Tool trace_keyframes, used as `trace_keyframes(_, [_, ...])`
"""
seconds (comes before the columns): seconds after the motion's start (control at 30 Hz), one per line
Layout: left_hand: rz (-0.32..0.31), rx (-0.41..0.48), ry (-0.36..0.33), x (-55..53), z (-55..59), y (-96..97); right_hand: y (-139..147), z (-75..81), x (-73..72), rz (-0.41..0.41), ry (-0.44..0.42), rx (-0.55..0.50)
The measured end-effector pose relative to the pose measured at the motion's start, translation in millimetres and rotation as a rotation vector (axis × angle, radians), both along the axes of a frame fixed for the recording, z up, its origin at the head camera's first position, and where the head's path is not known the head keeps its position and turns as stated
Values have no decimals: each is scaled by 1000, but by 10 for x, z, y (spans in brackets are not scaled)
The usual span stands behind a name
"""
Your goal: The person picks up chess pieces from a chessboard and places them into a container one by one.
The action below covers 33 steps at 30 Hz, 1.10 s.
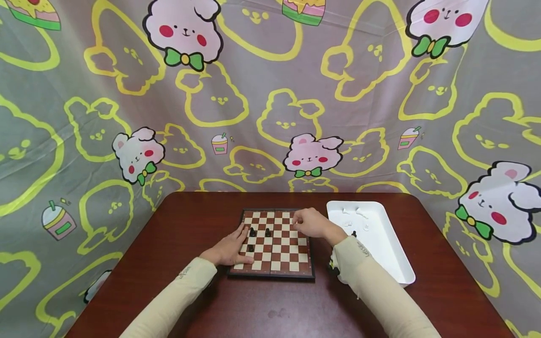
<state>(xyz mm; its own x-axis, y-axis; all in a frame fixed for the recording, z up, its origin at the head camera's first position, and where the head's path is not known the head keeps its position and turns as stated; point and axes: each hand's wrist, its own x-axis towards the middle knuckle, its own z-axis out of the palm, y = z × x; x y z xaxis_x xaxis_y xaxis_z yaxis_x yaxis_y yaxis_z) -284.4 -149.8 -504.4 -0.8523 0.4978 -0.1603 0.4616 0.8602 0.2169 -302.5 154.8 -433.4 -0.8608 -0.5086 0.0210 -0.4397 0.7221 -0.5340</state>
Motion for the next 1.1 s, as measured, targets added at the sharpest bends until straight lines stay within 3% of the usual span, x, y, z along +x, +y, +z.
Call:
trace_keyframes(0.4, [5, -4, 1, 11, 38, 15, -451, -151, -37, 44, -1, 48])
trace_keyframes(0.83, [12, -18, 16, 2, -7, 12, -800, -300, -75, 94, 12, 86])
trace_keyframes(1.1, [1, -21, 10, 2, -2, 18, -858, -348, -84, 54, -36, 86])
